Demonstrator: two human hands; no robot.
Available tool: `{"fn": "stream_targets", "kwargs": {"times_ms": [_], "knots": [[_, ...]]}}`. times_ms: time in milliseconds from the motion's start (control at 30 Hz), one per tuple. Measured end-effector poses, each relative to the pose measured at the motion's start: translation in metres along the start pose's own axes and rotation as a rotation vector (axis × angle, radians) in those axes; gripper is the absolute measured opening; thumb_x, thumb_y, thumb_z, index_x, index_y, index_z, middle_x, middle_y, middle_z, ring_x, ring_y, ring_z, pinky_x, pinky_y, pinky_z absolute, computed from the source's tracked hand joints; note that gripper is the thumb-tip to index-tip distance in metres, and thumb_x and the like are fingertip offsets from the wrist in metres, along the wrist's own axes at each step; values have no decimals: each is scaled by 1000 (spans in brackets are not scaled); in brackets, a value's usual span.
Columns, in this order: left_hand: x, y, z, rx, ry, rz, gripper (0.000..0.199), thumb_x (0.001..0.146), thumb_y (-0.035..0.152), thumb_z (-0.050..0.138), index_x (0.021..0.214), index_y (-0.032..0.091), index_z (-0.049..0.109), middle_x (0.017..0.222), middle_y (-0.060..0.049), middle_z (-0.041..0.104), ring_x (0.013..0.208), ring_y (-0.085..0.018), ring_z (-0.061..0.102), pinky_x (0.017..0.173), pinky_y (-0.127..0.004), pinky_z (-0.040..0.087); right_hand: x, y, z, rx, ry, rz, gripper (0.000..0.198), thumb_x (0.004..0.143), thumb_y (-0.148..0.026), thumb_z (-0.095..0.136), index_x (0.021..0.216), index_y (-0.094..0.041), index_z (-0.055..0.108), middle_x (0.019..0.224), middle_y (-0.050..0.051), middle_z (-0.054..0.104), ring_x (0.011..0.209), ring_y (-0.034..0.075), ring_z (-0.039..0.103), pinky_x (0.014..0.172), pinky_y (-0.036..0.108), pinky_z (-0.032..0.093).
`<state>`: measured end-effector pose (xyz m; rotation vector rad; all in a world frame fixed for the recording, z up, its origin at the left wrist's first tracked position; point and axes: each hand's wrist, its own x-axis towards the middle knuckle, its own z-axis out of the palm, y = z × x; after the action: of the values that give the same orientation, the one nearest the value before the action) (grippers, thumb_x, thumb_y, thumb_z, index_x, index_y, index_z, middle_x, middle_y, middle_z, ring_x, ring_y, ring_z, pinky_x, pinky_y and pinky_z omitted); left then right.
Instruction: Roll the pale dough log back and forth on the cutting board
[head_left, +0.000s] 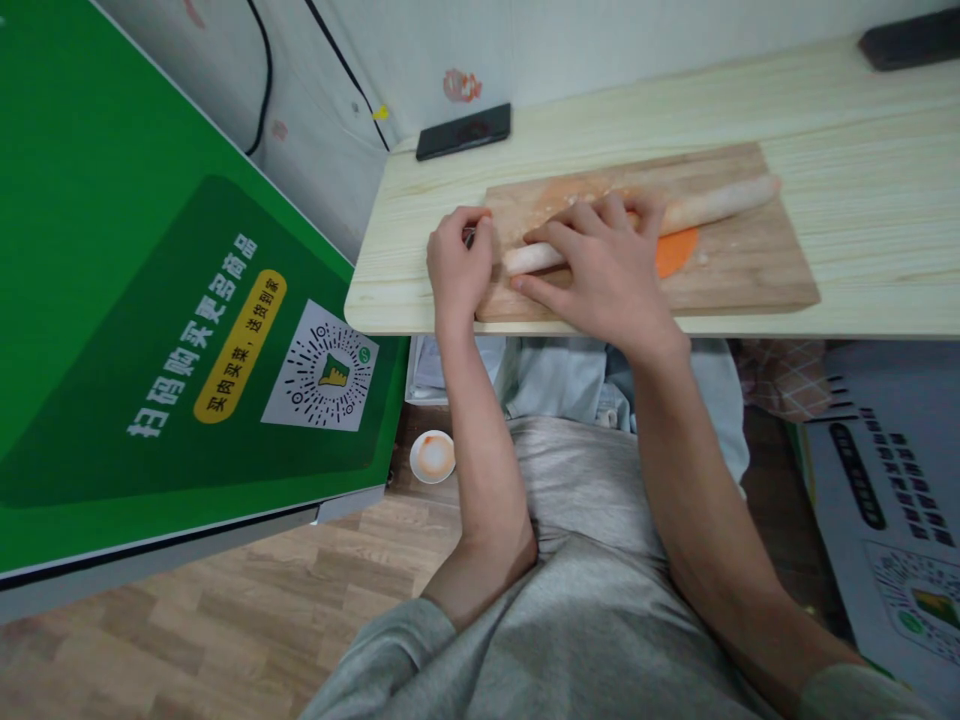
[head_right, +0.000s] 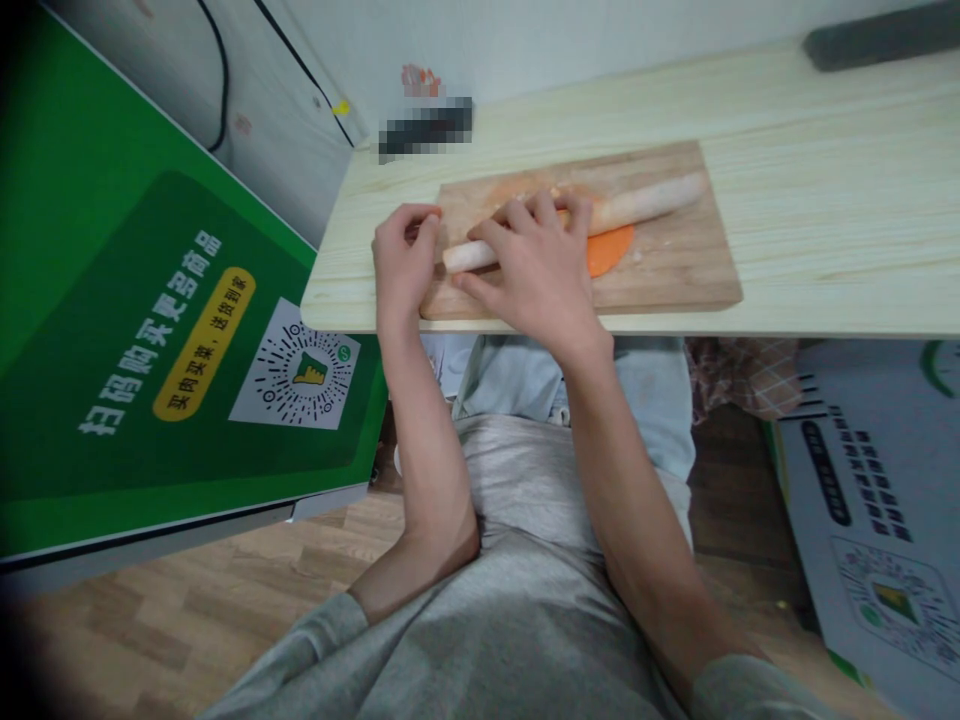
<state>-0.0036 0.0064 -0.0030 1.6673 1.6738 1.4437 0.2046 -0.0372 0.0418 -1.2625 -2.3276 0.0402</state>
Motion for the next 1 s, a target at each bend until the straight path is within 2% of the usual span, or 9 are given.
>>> {"fn": "stream_targets", "kwargs": {"times_ms": [233, 467, 667, 1000], "knots": [[-3, 3, 3, 126, 33, -7, 17, 103, 16, 61, 106, 22, 77, 113, -6, 82, 108, -23, 75, 107, -38, 58, 1, -3, -1, -35, -27, 43, 51, 113, -67, 49, 133, -28, 75, 137, 11, 73, 134, 41, 55, 119, 64, 32], [-7, 8, 4, 131, 46, -7, 19, 103, 16, 61, 106, 21, 79, 115, -9, 83, 110, -26, 76, 105, -39, 59, 2, -3, -3, -37, -26, 31, 42, 108, -56, 68, 135, -24, 77, 138, 11, 75, 132, 39, 57, 119, 60, 29], [-7, 12, 4, 150, 31, -51, 20, 104, 17, 61, 108, 22, 80, 118, -8, 83, 113, -25, 77, 106, -38, 59, 1, -4, -6, -43, -23, 28, 40, 108, -54, 69, 134, -25, 77, 139, 12, 76, 131, 39, 58, 117, 58, 30], [-8, 13, 5, 146, 40, -48, 20, 103, 15, 62, 109, 21, 81, 119, -10, 83, 115, -27, 76, 107, -40, 58, 2, -1, -1, -48, -3, 18, 40, 107, -54, 71, 134, -26, 77, 138, 10, 77, 129, 38, 60, 117, 57, 30]]}}
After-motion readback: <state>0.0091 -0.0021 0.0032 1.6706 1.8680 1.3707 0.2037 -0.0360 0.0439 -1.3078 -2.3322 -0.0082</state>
